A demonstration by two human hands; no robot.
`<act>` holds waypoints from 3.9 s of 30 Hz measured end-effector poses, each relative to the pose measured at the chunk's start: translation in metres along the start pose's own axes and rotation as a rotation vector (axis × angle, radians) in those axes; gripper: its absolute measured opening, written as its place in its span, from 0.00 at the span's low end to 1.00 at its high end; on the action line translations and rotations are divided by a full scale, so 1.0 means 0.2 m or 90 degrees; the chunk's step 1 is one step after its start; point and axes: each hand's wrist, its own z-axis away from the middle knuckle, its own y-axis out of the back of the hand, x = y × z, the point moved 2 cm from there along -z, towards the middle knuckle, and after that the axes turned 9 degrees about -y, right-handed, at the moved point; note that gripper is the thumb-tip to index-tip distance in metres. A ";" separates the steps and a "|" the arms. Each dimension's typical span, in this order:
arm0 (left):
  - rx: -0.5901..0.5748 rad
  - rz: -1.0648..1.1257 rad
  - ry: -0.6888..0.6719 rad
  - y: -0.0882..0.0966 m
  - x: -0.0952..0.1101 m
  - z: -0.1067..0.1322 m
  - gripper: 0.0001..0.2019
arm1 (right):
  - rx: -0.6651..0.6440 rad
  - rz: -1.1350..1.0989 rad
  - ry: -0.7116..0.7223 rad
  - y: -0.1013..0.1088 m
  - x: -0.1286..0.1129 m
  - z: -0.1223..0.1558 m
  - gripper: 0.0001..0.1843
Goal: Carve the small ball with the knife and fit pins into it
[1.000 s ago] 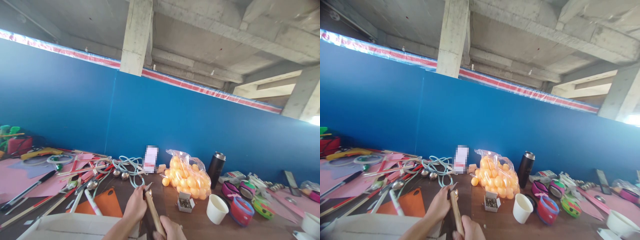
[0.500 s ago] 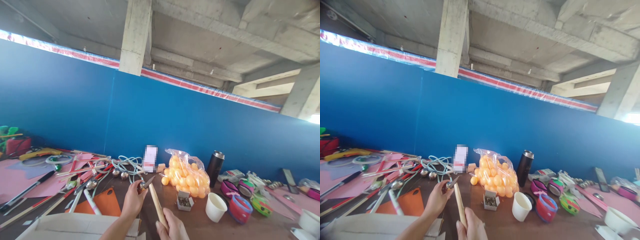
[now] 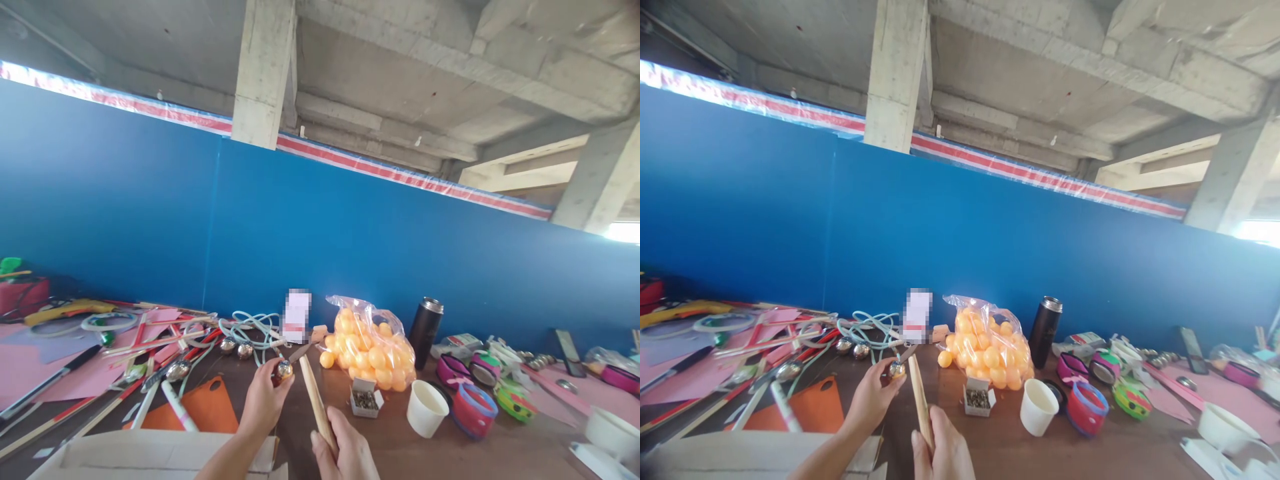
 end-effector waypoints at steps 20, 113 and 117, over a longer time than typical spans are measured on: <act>0.007 0.015 0.018 0.01 0.01 -0.01 0.17 | -0.080 0.000 -0.044 0.03 -0.08 0.01 0.11; -0.028 -0.017 0.026 -0.01 0.02 0.00 0.18 | -0.136 0.056 -0.121 0.06 -0.11 -0.01 0.10; -0.041 -0.046 0.029 -0.01 0.02 0.00 0.17 | -0.137 0.064 -0.125 0.06 -0.12 -0.01 0.08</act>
